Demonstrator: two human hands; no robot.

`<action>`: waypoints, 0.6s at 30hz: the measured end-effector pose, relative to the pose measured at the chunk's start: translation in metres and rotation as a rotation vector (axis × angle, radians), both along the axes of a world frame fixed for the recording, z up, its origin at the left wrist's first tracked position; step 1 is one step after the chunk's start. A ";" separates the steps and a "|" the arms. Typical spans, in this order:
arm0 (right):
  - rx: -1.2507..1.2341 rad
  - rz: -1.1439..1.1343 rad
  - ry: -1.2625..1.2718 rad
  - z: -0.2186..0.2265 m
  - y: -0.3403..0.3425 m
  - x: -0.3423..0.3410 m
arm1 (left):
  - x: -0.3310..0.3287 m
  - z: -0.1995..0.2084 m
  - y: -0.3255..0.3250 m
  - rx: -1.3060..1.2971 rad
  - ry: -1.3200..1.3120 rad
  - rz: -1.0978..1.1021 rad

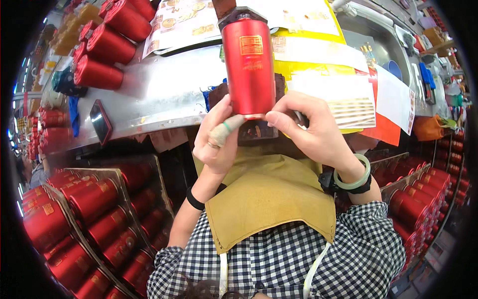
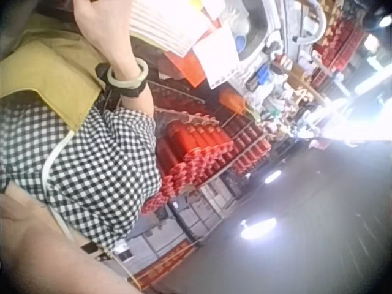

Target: The person picks up a red bottle, applies gold labels to it, and smooths them with a scraper. They then apply a gold band around the bottle's base, smooth it, and place the finished bottle onto a tray before picking up a new bottle.

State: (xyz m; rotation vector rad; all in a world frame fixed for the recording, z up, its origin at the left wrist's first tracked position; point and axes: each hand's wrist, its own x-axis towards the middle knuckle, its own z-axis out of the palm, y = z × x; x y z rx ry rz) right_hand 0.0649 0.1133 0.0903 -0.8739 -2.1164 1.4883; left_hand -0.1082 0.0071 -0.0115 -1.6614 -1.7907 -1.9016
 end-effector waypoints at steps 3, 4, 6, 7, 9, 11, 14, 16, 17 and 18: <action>0.013 -0.004 0.007 0.010 0.000 0.002 | -0.001 0.012 0.003 0.051 0.170 -0.012; 0.044 -0.012 -0.004 0.014 0.000 0.004 | 0.002 0.012 0.001 0.026 0.068 0.010; 0.046 -0.026 -0.035 0.020 -0.002 0.007 | 0.001 0.003 -0.001 0.035 -0.015 0.009; 0.047 -0.022 -0.036 0.021 -0.003 0.008 | 0.000 0.000 -0.002 0.042 -0.096 0.001; 0.066 -0.007 -0.030 0.022 -0.003 0.009 | -0.002 0.000 -0.005 0.005 -0.130 0.006; 0.081 0.001 0.012 0.021 -0.005 0.008 | -0.002 0.001 -0.007 -0.020 -0.179 -0.021; 0.092 0.010 0.079 0.026 -0.007 0.009 | -0.001 0.001 -0.007 -0.046 -0.179 -0.020; 0.086 0.020 0.108 0.030 -0.007 0.009 | -0.002 -0.001 -0.006 -0.039 -0.179 -0.017; 0.109 0.029 0.114 0.031 -0.006 0.011 | -0.003 -0.002 -0.006 -0.031 -0.178 -0.016; 0.132 0.036 0.119 0.032 -0.006 0.013 | -0.002 -0.002 -0.006 -0.032 -0.179 -0.018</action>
